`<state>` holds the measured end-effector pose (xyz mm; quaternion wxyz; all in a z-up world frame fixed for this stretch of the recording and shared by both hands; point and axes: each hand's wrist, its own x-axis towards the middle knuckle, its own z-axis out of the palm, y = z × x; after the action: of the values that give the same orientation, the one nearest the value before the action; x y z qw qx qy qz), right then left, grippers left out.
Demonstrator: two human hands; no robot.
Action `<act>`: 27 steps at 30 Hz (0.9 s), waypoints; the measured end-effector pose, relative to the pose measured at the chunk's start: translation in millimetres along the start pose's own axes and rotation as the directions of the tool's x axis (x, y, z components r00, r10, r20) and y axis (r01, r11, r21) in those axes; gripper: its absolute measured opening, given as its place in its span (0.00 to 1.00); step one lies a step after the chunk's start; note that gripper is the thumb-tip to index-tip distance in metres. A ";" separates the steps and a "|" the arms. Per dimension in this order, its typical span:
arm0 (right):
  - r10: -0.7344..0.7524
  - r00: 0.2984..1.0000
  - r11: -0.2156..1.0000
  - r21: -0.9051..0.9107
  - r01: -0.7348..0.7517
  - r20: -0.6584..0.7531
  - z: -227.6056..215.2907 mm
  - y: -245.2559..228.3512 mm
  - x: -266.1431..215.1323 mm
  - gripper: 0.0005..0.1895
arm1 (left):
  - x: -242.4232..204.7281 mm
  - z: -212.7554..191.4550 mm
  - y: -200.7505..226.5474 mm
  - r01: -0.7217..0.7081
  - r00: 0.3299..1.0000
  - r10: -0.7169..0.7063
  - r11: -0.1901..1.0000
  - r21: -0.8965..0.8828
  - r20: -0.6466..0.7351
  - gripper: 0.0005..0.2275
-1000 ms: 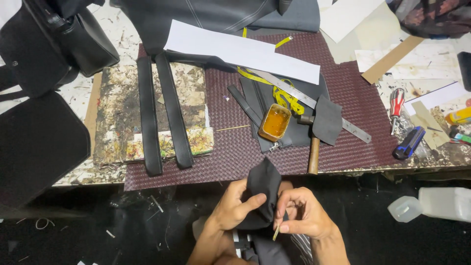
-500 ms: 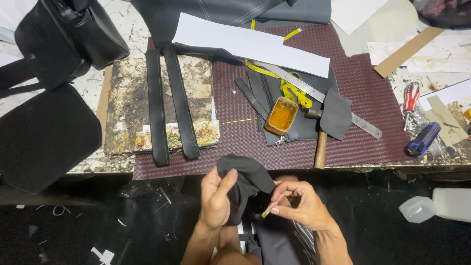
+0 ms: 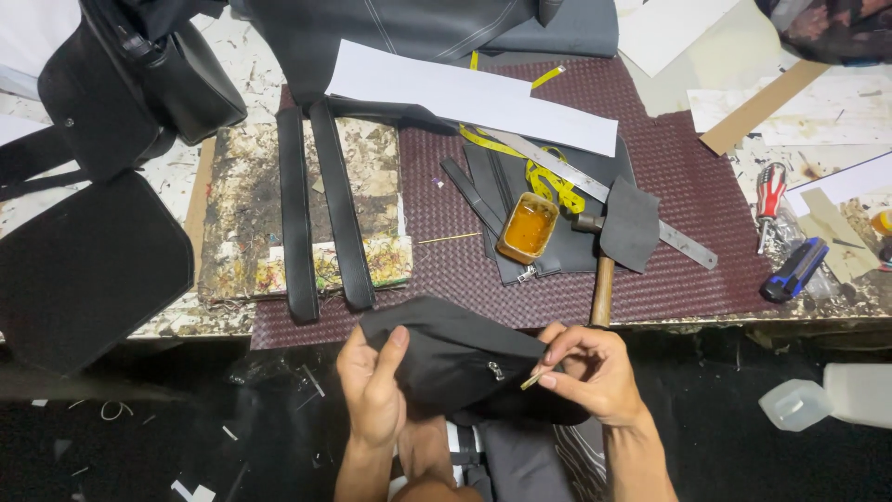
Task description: Apply glue to leather edges, hammer them together, and mark assembly lines on leather components.
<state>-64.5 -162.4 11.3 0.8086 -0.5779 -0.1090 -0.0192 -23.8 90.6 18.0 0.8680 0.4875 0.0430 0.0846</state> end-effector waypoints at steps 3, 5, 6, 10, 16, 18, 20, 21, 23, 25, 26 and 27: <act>0.015 1.000 0.983 -0.183 -0.016 -0.008 -6.6 -11.8 3.9 0.09 | -1.5 -2.7 1.3 -0.005 1.000 0.005 0.995 0.098 -0.005 0.06; 0.030 0.999 0.947 -0.319 -0.040 -0.037 -9.3 -13.8 5.8 0.08 | -2.1 1.6 7.0 -0.005 1.000 0.004 0.990 0.137 0.013 0.04; 0.020 0.997 0.925 -0.377 -0.044 -0.069 -9.6 -13.1 6.9 0.08 | -2.4 5.9 11.1 0.040 0.999 -0.042 0.996 0.081 0.022 0.07; -0.080 0.986 0.989 -0.137 0.060 -0.149 -13.7 3.9 -2.7 0.09 | -0.5 12.9 18.9 0.101 0.991 -0.109 0.989 0.105 0.080 0.15; -0.032 0.994 0.957 0.285 0.062 -0.108 11.2 6.7 5.8 0.12 | -5.1 11.2 17.1 0.053 0.973 -0.102 0.971 0.233 0.205 0.14; -0.040 0.991 0.951 0.298 0.077 -0.128 19.0 11.4 13.3 0.12 | -10.1 14.2 16.1 0.074 0.966 -0.116 0.980 0.185 0.232 0.14; -0.051 0.989 0.945 0.313 0.093 -0.141 22.6 17.3 17.2 0.12 | -13.1 14.7 13.4 0.089 0.959 -0.121 0.987 0.135 0.256 0.14; -0.006 0.988 0.927 0.369 0.064 -0.156 22.4 20.9 16.2 0.12 | -14.0 13.5 11.1 0.097 0.961 -0.125 0.988 0.123 0.246 0.14; 0.041 0.986 0.905 0.425 0.032 -0.163 22.3 26.2 14.8 0.12 | -15.2 11.0 8.5 0.101 0.965 -0.124 0.989 0.110 0.232 0.15; 0.099 0.978 0.889 0.458 -0.004 -0.185 21.9 29.2 12.4 0.11 | -15.6 9.3 7.2 0.133 0.965 -0.149 0.987 0.087 0.218 0.14; 0.101 0.977 0.889 0.458 -0.004 -0.186 24.3 29.4 14.1 0.11 | -15.7 9.6 7.1 0.135 0.964 -0.150 0.987 0.086 0.217 0.14; 0.045 0.985 0.906 0.421 0.030 -0.169 26.4 29.5 15.8 0.10 | -15.8 10.2 6.7 0.132 0.962 -0.148 0.988 0.081 0.228 0.14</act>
<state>-48.5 -126.4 -4.9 0.9209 -0.3857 -0.0371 -0.0425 -38.5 82.4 29.0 0.8544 0.5178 -0.0222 -0.0363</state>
